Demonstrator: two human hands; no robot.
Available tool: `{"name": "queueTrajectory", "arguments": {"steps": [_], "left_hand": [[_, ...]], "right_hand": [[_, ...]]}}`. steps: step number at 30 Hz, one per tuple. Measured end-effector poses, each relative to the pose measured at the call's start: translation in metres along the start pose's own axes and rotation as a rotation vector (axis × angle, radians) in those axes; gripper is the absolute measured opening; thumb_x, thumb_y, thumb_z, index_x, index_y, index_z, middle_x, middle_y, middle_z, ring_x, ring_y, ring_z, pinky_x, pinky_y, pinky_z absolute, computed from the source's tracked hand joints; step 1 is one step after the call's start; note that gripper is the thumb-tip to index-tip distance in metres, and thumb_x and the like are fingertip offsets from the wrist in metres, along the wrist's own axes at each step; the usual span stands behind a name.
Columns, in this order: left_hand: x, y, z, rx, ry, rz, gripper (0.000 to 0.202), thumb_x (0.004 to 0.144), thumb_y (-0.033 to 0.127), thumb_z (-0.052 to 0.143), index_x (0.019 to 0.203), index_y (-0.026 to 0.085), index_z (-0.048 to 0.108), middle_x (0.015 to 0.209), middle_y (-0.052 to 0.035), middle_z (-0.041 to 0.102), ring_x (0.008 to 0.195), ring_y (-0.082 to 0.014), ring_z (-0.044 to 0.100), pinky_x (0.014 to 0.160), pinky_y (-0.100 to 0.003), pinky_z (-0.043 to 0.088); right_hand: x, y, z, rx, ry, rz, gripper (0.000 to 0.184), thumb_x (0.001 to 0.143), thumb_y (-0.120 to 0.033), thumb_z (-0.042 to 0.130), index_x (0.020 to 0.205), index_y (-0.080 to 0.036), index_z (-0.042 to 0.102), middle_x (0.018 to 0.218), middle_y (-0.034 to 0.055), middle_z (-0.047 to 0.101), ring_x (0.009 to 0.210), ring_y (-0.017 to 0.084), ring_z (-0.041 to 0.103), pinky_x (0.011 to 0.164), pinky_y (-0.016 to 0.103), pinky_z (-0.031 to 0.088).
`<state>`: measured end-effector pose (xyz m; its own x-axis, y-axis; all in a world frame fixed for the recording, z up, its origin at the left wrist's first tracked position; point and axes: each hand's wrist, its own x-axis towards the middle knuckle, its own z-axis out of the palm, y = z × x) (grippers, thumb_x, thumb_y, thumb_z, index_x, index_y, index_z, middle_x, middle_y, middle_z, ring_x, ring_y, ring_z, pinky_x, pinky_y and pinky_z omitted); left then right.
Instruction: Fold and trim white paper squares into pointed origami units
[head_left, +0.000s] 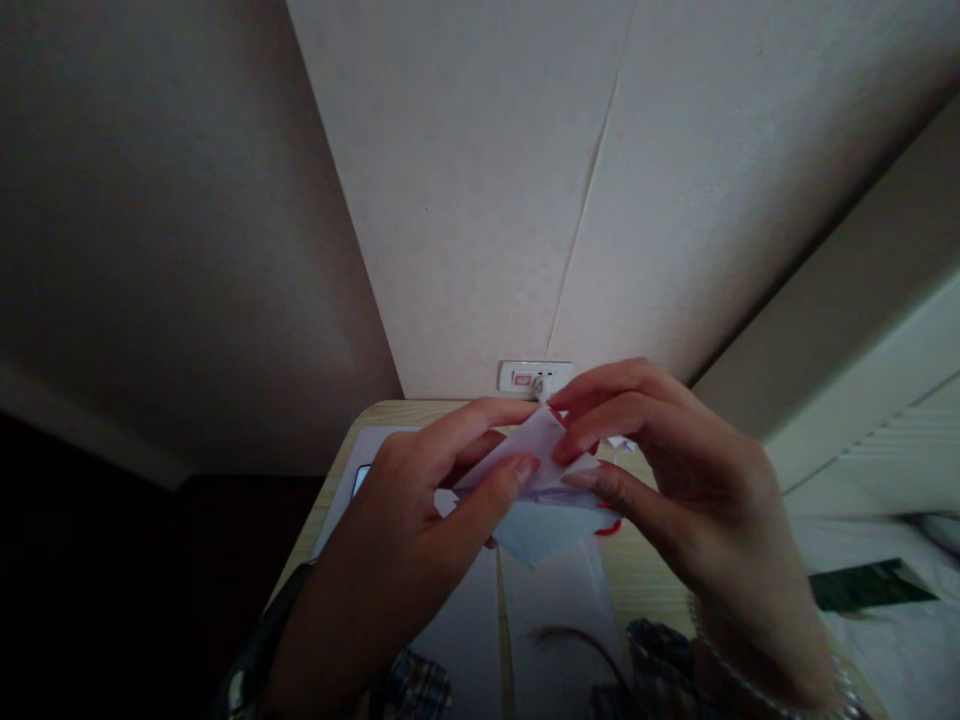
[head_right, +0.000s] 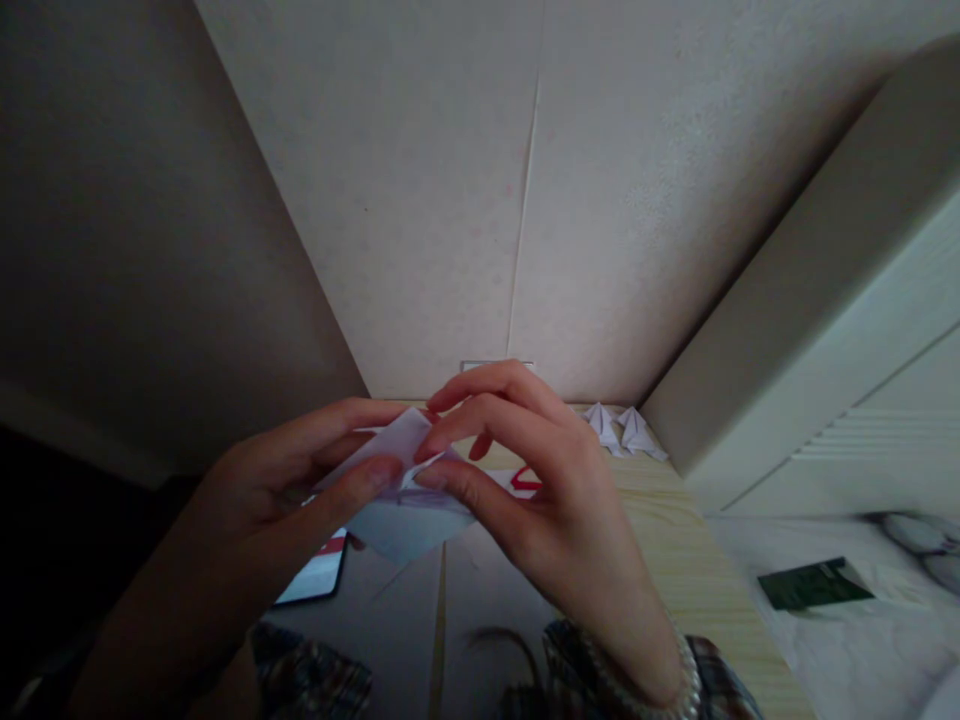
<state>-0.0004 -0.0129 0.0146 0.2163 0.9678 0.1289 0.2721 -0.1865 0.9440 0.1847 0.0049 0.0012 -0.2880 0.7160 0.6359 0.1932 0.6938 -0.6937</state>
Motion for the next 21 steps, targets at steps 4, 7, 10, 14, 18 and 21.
{"name": "queueTrajectory", "arguments": {"steps": [4, 7, 10, 14, 18, 21], "left_hand": [[-0.0009, 0.0026, 0.0033, -0.057, 0.065, -0.061, 0.026, 0.089, 0.035, 0.064, 0.112, 0.028, 0.075, 0.086, 0.0016, 0.081, 0.074, -0.0154, 0.074, 0.053, -0.016, 0.051], [-0.0012, 0.0049, 0.0053, -0.085, 0.106, -0.055, 0.023, 0.087, 0.032, 0.064, 0.106, 0.027, 0.076, 0.070, 0.0037, 0.077, 0.072, -0.0145, 0.073, 0.048, -0.014, 0.047], [-0.0008, 0.0056, 0.0058, -0.100, 0.126, -0.034, 0.021, 0.085, 0.030, 0.067, 0.103, 0.027, 0.076, 0.069, 0.0050, 0.078, 0.065, -0.0124, 0.071, 0.048, -0.014, 0.046], [-0.0005, 0.0051, 0.0062, -0.185, 0.093, -0.051, 0.023, 0.081, 0.028, 0.071, 0.104, 0.025, 0.073, 0.080, 0.0046, 0.082, 0.067, -0.0128, 0.074, 0.056, -0.016, 0.052], [-0.0010, 0.0046, 0.0079, -0.197, 0.128, -0.052, 0.022, 0.080, 0.030, 0.071, 0.102, 0.027, 0.073, 0.073, 0.0061, 0.080, 0.067, -0.0146, 0.074, 0.054, -0.017, 0.052], [-0.0022, 0.0045, 0.0092, -0.249, 0.155, -0.059, 0.023, 0.081, 0.034, 0.071, 0.103, 0.028, 0.074, 0.065, 0.0079, 0.075, 0.067, -0.0143, 0.073, 0.059, -0.017, 0.054]], "right_hand": [[-0.0007, 0.0001, -0.0012, 0.019, -0.013, -0.013, 0.003, 0.090, -0.022, 0.070, 0.088, -0.023, 0.069, 0.103, -0.0027, 0.065, 0.101, 0.010, 0.062, 0.087, 0.020, 0.049], [-0.0011, 0.0013, -0.0032, 0.020, -0.042, -0.023, 0.003, 0.091, -0.021, 0.070, 0.089, -0.022, 0.069, 0.106, -0.0021, 0.064, 0.105, 0.011, 0.061, 0.093, 0.021, 0.048], [-0.0012, 0.0023, -0.0050, 0.014, -0.062, -0.027, 0.004, 0.091, -0.020, 0.069, 0.089, -0.022, 0.069, 0.108, -0.0014, 0.063, 0.107, 0.011, 0.060, 0.095, 0.022, 0.048], [-0.0011, 0.0035, -0.0059, 0.015, -0.053, -0.022, 0.005, 0.092, -0.020, 0.068, 0.089, -0.023, 0.071, 0.109, -0.0011, 0.063, 0.108, 0.012, 0.060, 0.095, 0.022, 0.048], [-0.0012, 0.0050, -0.0061, 0.004, -0.049, -0.042, 0.005, 0.091, -0.021, 0.069, 0.089, -0.023, 0.072, 0.108, -0.0017, 0.063, 0.107, 0.011, 0.060, 0.094, 0.022, 0.048], [-0.0018, 0.0053, -0.0061, -0.015, -0.032, -0.050, 0.007, 0.091, -0.018, 0.069, 0.090, -0.024, 0.072, 0.109, -0.0017, 0.063, 0.107, 0.012, 0.059, 0.093, 0.023, 0.048]]}}
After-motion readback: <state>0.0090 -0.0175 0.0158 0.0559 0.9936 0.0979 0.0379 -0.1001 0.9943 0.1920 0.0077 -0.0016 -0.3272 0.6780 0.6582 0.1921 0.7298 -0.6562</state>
